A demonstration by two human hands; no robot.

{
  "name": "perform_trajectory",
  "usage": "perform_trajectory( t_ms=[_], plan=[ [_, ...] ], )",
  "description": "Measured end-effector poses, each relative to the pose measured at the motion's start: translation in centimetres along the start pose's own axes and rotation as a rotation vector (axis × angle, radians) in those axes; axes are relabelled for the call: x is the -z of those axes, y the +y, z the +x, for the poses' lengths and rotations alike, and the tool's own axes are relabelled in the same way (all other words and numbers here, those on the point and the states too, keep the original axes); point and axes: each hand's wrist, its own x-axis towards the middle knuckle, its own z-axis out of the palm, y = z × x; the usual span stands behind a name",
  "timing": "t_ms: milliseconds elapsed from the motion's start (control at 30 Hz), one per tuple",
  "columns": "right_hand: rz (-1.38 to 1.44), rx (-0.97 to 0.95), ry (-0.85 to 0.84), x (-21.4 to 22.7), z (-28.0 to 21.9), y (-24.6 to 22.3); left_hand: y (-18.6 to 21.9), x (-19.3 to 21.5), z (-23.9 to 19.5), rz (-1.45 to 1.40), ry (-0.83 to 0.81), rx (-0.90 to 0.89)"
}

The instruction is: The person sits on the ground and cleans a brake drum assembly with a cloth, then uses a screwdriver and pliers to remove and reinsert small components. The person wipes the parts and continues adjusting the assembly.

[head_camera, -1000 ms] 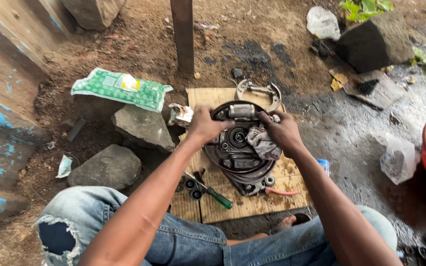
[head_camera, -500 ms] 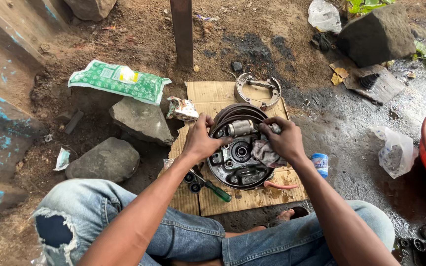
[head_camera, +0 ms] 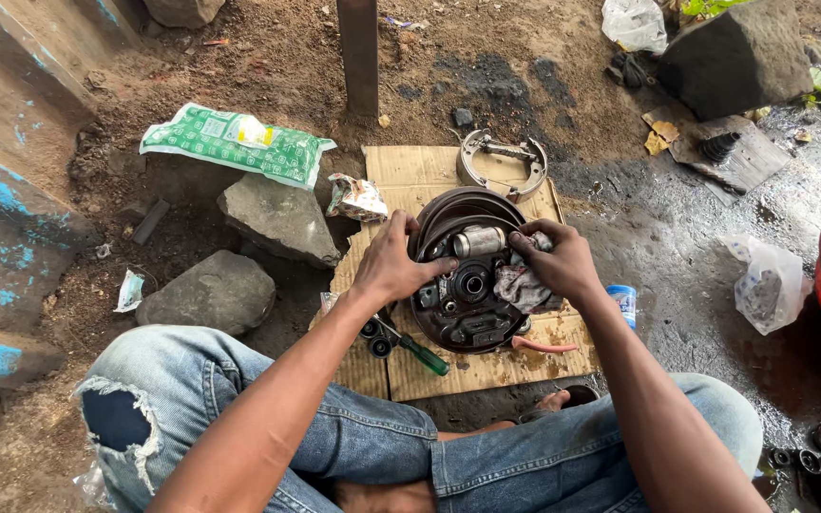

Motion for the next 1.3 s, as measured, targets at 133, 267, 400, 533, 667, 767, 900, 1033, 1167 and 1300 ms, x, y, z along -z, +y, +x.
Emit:
perform_trajectory(
  t_ms=[133,267,400,533,667,767,900,1033,1167,1300],
  plan=[
    [0.084,-0.268,-0.14,0.9,-0.1,-0.9,0.0,0.5,-0.1,-0.007,-0.009,-0.06],
    [0.045,-0.08,-0.091,1.9,-0.2,-1.4,0.5,0.9,-0.2,0.039,-0.032,-0.065],
    [0.109,-0.179,-0.13,3.3,-0.5,-1.9,0.9,1.6,-0.5,0.045,-0.055,-0.058],
    [0.281,-0.244,-0.017,6.0,0.0,-1.6,1.1,2.3,-0.6,0.075,-0.027,-0.158],
    [0.555,-0.27,0.161,7.4,0.1,-0.6,1.6,2.8,-0.3,-0.004,0.134,-0.267],
    [0.767,-0.264,0.165,6.9,-0.4,-2.1,3.8,2.4,-0.2,-0.235,0.204,-0.184],
    [1.025,-0.078,-0.041,3.0,-1.1,-6.4,8.0,0.4,-2.0,-0.675,0.052,-0.368],
    [1.035,0.077,-0.255,-0.2,-2.6,-8.5,9.2,-0.6,-3.8,0.086,0.589,-0.747],
    [0.452,0.027,-0.302,1.5,-3.1,-7.8,5.8,1.2,-1.8,-0.357,0.111,-0.344],
    [0.163,-0.125,-0.066,3.8,-1.4,-5.5,1.0,7.8,0.3,-0.076,-0.229,-0.093]
  ],
)
